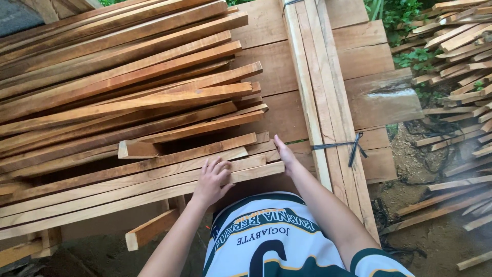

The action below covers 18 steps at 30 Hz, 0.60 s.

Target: Organizing and aligning thin wooden planks on a support structure in a workshop environment.

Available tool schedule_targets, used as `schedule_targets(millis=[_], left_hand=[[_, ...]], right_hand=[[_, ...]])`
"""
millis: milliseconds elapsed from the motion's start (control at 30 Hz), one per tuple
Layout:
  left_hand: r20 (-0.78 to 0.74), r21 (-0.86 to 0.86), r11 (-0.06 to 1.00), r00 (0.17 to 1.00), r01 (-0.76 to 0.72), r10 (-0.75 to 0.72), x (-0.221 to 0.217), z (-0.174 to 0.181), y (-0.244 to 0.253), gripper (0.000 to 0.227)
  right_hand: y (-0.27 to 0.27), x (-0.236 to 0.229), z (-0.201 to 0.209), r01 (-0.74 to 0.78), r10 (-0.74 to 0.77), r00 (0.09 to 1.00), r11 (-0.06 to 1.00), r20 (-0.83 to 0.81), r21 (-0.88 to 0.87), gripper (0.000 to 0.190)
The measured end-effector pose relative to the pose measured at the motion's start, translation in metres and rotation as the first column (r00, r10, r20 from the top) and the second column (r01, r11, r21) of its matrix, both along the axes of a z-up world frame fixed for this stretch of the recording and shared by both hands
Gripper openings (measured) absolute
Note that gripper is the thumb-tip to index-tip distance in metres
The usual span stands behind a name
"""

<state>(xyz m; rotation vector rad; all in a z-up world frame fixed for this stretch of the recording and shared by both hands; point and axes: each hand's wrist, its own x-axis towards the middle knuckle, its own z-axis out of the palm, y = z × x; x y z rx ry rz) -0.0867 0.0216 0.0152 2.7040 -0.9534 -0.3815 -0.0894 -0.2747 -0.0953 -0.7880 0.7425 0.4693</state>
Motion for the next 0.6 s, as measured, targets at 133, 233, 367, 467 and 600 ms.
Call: schedule_targets(millis=[133, 233, 367, 467, 600], left_hand=[[-0.041, 0.050, 0.999, 0.999, 0.012, -0.010, 0.005, 0.009, -0.010, 0.045], [-0.060, 0.015, 0.999, 0.998, -0.030, 0.030, 0.008, 0.008, -0.021, 0.048], [0.018, -0.039, 0.994, 0.995, -0.100, 0.101, 0.018, -0.003, -0.040, 0.064], [0.003, -0.066, 0.984, 0.986, -0.164, 0.164, 0.026, -0.004, -0.037, 0.106], [-0.128, 0.104, 0.976, 0.971, -0.190, 0.203, 0.025, 0.004, -0.023, 0.152]], right_hand=[[-0.005, 0.002, 0.002, 0.028, -0.027, 1.000, 0.999, -0.007, 0.044, 0.077], [-0.007, 0.001, 0.003, 0.035, -0.034, 0.999, 0.998, -0.016, 0.046, 0.079], [-0.026, 0.004, -0.030, -0.145, 0.176, 0.984, 0.844, 0.011, -0.517, 0.054], [-0.032, 0.010, 0.045, -0.179, 0.442, 0.897, 0.424, 0.030, -0.888, 0.030], [-0.015, 0.001, 0.129, -0.275, 0.763, 0.640, 0.112, -0.095, -0.955, 0.026]])
